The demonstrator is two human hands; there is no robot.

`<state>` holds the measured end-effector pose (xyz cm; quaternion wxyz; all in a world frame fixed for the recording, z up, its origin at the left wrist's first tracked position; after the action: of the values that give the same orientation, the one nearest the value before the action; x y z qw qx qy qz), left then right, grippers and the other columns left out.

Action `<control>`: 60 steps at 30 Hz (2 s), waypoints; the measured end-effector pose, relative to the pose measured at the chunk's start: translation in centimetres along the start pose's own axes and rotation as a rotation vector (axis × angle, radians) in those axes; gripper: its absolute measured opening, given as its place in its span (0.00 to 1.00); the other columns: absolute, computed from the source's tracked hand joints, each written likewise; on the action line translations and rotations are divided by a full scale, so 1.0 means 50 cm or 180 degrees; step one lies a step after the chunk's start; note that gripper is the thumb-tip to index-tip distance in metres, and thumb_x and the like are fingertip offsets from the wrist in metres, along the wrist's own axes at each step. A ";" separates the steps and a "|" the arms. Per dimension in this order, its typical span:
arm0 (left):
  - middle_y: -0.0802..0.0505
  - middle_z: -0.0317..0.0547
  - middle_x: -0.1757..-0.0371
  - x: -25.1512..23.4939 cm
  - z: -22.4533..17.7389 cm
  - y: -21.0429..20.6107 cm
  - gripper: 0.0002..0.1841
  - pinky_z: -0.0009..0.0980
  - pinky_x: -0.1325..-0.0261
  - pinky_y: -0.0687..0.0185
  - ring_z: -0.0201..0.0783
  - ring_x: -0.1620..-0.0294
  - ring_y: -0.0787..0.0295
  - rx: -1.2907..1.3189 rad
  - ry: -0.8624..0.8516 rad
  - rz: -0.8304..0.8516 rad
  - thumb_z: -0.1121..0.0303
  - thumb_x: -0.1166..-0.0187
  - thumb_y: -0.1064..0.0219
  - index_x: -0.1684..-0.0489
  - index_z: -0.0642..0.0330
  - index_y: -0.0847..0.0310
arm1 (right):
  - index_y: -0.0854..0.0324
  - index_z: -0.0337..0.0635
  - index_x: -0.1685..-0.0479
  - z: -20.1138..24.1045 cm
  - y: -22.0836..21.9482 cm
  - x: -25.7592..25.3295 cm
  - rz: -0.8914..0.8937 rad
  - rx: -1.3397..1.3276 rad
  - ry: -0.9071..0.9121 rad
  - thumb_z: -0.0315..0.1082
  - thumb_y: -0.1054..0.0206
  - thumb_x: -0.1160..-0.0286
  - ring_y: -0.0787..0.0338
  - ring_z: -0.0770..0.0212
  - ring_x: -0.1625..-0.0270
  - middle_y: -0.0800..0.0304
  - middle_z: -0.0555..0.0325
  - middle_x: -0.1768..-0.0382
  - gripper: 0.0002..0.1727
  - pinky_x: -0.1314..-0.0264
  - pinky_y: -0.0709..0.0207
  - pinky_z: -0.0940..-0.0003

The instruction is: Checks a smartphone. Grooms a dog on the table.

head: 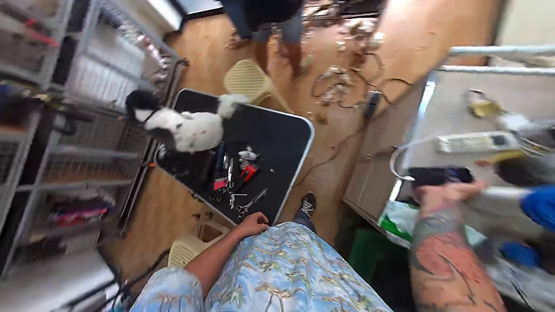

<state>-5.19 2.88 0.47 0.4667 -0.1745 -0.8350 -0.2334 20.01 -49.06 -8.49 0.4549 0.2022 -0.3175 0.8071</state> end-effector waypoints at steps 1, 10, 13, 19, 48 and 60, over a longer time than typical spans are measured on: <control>0.09 0.59 0.44 0.013 0.011 0.005 0.20 0.48 0.34 0.17 0.48 0.43 0.10 0.0039 -0.0019 -0.0035 0.65 0.21 0.28 0.35 0.66 0.19 | 0.43 0.46 0.11 -0.003 0.004 -0.012 -0.0024 0.0112 0.0055 0.61 0.65 0.10 0.25 0.53 0.21 0.27 0.49 0.21 0.37 0.24 0.26 0.41; 0.10 0.59 0.42 0.144 0.157 0.038 0.20 0.49 0.32 0.19 0.49 0.40 0.11 0.0326 0.0349 -0.0399 0.63 0.19 0.30 0.34 0.65 0.19 | 0.41 0.36 0.14 0.043 -0.059 0.097 0.0114 0.0889 0.0291 0.53 0.64 0.06 0.23 0.52 0.22 0.25 0.44 0.23 0.34 0.24 0.25 0.48; 0.10 0.57 0.40 0.182 0.226 0.052 0.20 0.49 0.29 0.19 0.47 0.38 0.12 0.0511 0.0545 -0.0637 0.61 0.20 0.30 0.34 0.62 0.18 | 0.39 0.37 0.16 0.039 -0.040 0.048 0.0442 0.1112 0.0404 0.49 0.61 0.06 0.19 0.56 0.26 0.23 0.46 0.26 0.31 0.27 0.22 0.52; 0.09 0.56 0.42 0.236 0.363 0.074 0.20 0.51 0.33 0.17 0.48 0.42 0.10 0.0771 0.0898 -0.0785 0.59 0.19 0.32 0.33 0.59 0.19 | 0.29 0.40 0.27 0.042 -0.018 0.067 0.0499 0.2049 0.0366 0.44 0.45 0.14 0.13 0.60 0.47 0.16 0.51 0.44 0.24 0.47 0.16 0.56; 0.08 0.59 0.45 0.327 1.158 0.524 0.18 0.47 0.47 0.12 0.48 0.53 0.09 0.2321 0.0605 -0.1214 0.71 0.19 0.30 0.33 0.66 0.20 | 0.24 0.36 0.28 -0.871 -0.282 1.332 0.2480 0.4358 0.0659 0.38 0.24 0.32 0.11 0.47 0.42 0.15 0.40 0.36 0.31 0.42 0.14 0.47; 0.06 0.52 0.47 0.332 0.874 0.763 0.15 0.43 0.37 0.13 0.42 0.47 0.08 0.1656 -0.0319 -0.1432 0.65 0.20 0.29 0.41 0.64 0.14 | 0.52 0.37 0.08 -1.037 -0.400 1.263 0.1500 0.5357 0.0858 0.49 0.22 0.35 0.18 0.36 0.26 0.29 0.31 0.21 0.56 0.31 0.19 0.38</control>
<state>-24.62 59.94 3.51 0.3909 0.1275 -0.9060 -0.1008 3.47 32.98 -0.22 0.0107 0.3024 0.4047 0.8629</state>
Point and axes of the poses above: each hand's wrist, its own x-axis away from the middle knuckle, its own y-axis out of the back of the hand, z = x × y, the point moved 7 cm from there along -x, towards the middle knuckle
